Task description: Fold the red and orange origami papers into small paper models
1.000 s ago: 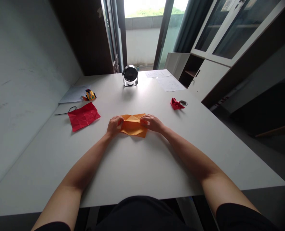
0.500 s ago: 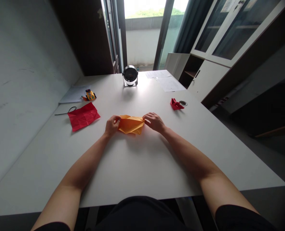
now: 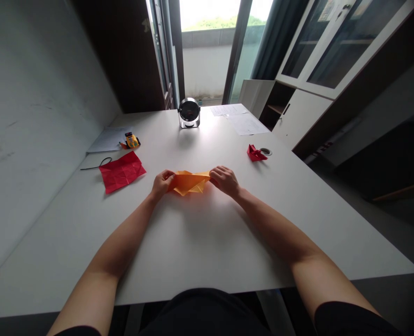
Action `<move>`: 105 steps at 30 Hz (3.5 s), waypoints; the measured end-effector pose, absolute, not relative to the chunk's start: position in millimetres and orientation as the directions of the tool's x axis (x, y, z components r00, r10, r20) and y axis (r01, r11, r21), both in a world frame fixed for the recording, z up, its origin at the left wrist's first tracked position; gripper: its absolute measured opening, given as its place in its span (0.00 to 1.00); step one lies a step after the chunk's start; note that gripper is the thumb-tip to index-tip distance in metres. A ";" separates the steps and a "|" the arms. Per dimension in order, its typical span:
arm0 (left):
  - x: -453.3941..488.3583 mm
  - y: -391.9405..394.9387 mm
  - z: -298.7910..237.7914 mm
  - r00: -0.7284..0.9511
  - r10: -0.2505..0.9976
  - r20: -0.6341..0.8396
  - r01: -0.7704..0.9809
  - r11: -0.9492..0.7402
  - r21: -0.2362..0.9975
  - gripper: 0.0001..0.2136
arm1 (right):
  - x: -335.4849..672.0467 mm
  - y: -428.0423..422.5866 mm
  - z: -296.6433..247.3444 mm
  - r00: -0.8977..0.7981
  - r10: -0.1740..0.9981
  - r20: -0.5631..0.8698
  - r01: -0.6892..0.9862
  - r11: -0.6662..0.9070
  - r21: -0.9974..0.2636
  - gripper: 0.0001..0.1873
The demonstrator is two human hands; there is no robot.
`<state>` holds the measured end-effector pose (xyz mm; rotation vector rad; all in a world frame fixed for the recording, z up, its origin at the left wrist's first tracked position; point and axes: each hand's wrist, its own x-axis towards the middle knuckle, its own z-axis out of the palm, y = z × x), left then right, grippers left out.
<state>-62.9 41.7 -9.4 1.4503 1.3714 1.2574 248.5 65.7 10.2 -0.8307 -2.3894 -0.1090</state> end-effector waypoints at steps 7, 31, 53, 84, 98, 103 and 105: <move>-65.8 42.9 -10.0 -0.123 0.974 0.193 0.164 -0.172 0.971 0.12 | 241.8 62.7 5.1 -0.551 0.484 0.680 0.550 0.823 -0.140 0.08; -61.4 34.4 -2.8 -0.148 0.916 0.374 0.545 -0.240 0.803 0.11 | 224.7 65.8 1.8 -0.172 0.922 0.348 0.371 0.388 -0.844 0.11; -27.8 19.0 -18.9 0.457 0.889 0.018 0.871 -0.452 0.193 0.32 | 209.0 54.9 -17.8 -0.705 0.699 0.122 0.659 0.709 -0.249 0.35; -45.0 32.8 -23.1 0.142 0.981 0.130 0.953 -0.171 0.252 0.28 | 222.6 65.1 -17.9 -0.586 0.797 0.149 0.757 0.604 -0.252 0.29; -46.2 29.3 -8.3 0.129 0.908 0.398 0.839 -0.314 0.445 0.33 | 208.3 50.4 -12.1 -0.744 0.607 0.279 0.541 0.793 -0.282 0.22; -39.0 23.8 -5.1 0.198 0.902 0.383 0.754 -0.390 0.528 0.36 | 212.0 55.6 -16.1 -0.708 0.647 0.284 0.558 0.759 -0.336 0.23; -37.2 22.7 -5.1 0.248 0.902 0.354 0.723 -0.416 0.552 0.37 | 212.5 56.0 -16.7 -0.694 0.665 0.278 0.567 0.742 -0.358 0.24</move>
